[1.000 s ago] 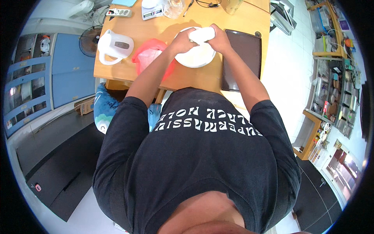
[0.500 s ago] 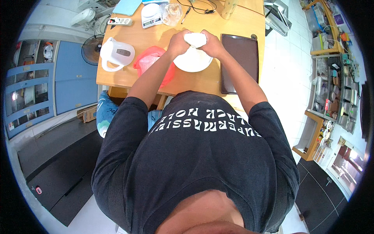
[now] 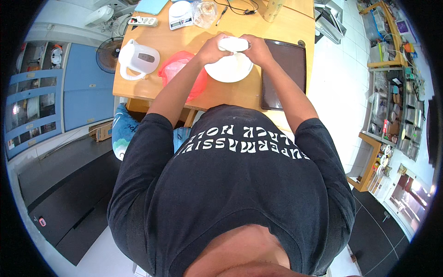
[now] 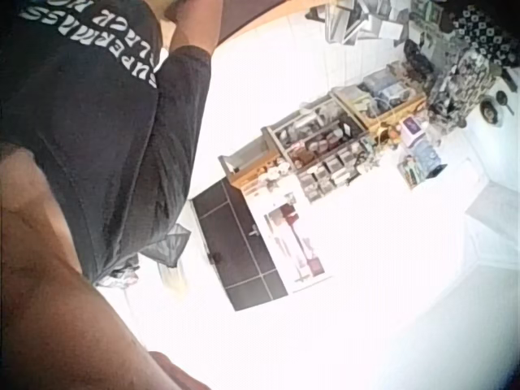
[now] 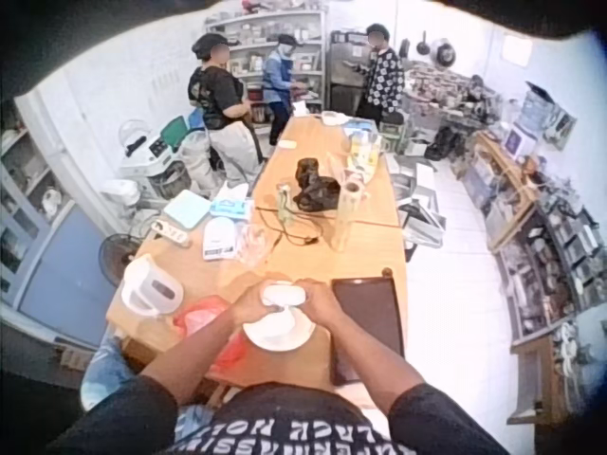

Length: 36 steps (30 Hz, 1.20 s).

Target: The person prepares dough by opening a plastic bag to retrieve a white substance, kneading and shaping a piece of white dough on a flat surface, and then placing it into a white bowl.

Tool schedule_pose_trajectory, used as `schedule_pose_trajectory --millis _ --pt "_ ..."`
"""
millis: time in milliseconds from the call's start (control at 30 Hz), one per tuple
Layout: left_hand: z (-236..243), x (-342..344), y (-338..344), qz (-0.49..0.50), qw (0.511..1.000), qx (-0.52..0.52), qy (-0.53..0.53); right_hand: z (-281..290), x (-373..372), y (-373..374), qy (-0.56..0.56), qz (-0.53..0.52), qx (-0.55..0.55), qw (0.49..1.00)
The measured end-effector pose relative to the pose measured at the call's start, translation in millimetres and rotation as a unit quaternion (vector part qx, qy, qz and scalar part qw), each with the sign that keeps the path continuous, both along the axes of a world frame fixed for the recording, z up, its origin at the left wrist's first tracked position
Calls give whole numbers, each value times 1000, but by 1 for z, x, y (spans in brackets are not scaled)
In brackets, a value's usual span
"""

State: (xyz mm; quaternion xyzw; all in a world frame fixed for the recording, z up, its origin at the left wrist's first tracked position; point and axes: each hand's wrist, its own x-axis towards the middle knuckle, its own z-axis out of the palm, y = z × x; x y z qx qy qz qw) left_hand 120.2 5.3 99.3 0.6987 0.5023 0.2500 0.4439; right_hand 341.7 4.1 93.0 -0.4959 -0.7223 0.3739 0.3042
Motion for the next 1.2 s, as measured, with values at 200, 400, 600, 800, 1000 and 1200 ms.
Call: schedule_pose_trajectory --millis 200,400,600,800,1000,1200 --pt "-3 -6 7 -34 997 -7 73 8 -2 -5 58 69 5 996" --pt "2 -6 3 -43 970 153 183 21 0 -5 -7 86 -92 992" --pt "6 -4 7 -36 986 86 136 8 -6 -6 -29 71 30 997" --pt "10 0 8 -36 987 78 134 11 -10 -7 13 39 -22 999" --pt "7 1 11 -42 989 66 126 19 -8 -10 34 35 -22 999" --pt "-2 4 10 -43 993 65 88 5 -5 -4 -24 17 -47 998"
